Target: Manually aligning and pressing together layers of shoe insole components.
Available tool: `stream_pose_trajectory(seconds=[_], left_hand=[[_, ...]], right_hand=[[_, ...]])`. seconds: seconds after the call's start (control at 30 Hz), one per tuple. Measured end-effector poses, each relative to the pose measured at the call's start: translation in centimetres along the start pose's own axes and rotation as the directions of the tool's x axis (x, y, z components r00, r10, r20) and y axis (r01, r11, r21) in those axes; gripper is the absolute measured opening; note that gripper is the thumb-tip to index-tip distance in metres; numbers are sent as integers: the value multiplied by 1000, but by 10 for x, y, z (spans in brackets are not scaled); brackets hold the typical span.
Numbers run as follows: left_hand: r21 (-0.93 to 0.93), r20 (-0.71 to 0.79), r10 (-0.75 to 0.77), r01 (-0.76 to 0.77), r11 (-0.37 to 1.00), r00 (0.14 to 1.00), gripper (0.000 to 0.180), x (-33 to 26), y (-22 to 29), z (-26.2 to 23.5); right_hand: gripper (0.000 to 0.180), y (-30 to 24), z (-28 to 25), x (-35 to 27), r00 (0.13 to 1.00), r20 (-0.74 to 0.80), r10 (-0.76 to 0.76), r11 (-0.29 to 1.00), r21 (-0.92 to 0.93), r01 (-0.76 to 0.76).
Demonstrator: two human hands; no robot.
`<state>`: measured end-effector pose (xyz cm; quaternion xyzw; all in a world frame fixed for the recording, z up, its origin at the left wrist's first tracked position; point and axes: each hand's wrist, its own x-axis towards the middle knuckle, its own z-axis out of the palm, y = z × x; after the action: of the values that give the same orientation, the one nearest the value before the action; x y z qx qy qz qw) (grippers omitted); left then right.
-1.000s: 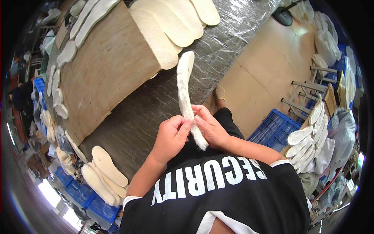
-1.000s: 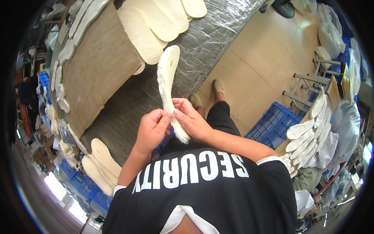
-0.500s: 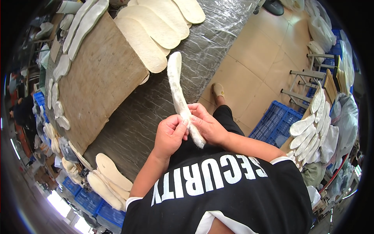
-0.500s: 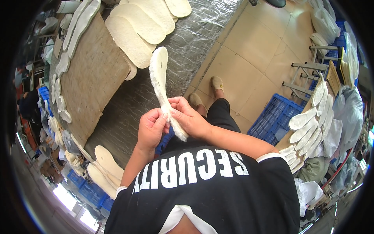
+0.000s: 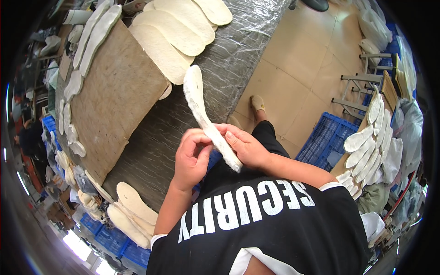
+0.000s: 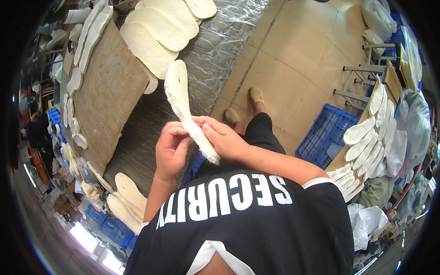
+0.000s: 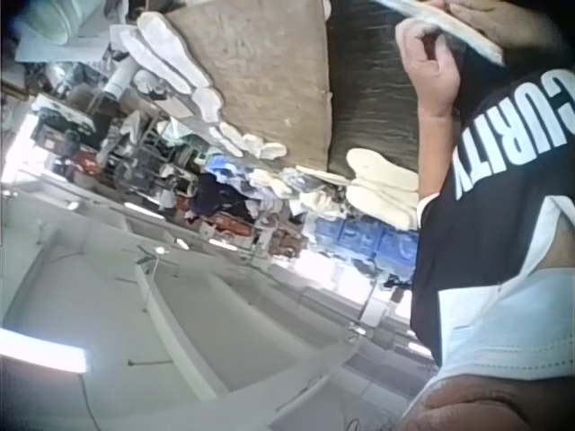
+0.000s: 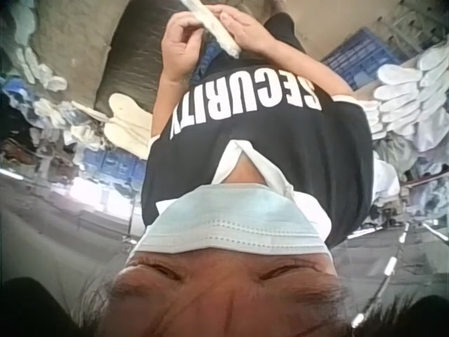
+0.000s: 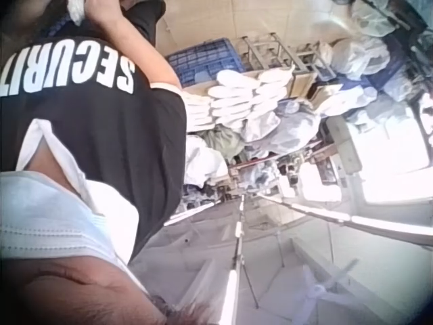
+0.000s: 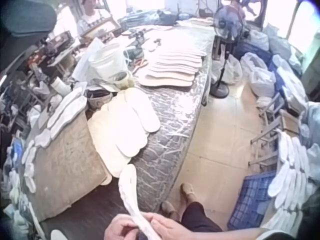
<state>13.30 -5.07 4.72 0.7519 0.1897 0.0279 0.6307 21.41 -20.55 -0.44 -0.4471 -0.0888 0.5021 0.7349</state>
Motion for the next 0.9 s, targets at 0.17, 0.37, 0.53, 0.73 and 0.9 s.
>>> stream_pose_trajectory(seconds=[0.17, 0.37, 0.53, 0.73, 0.9], left_hand=[[623, 216, 426, -460, 633, 879, 37, 27, 26, -4], [514, 414, 469, -626, 586, 780, 25, 50, 33, -2], [489, 420, 496, -649, 582, 760, 22, 52, 25, 6], [471, 387, 538, -662, 582, 749, 24, 57, 25, 22], [425, 366, 579, -684, 593, 729, 26, 61, 29, 31]], right_hand=[[42, -18, -3, -11, 978, 43, 202, 979, 18, -203], [47, -29, -30, -25, 982, 177, -70, 977, -185, 103], [71, -55, -42, -49, 974, 85, -210, 764, -608, 217], [58, -49, -44, -58, 914, -37, -405, 719, -631, 293], [42, -45, -49, -58, 858, -33, -513, 662, -651, 371]])
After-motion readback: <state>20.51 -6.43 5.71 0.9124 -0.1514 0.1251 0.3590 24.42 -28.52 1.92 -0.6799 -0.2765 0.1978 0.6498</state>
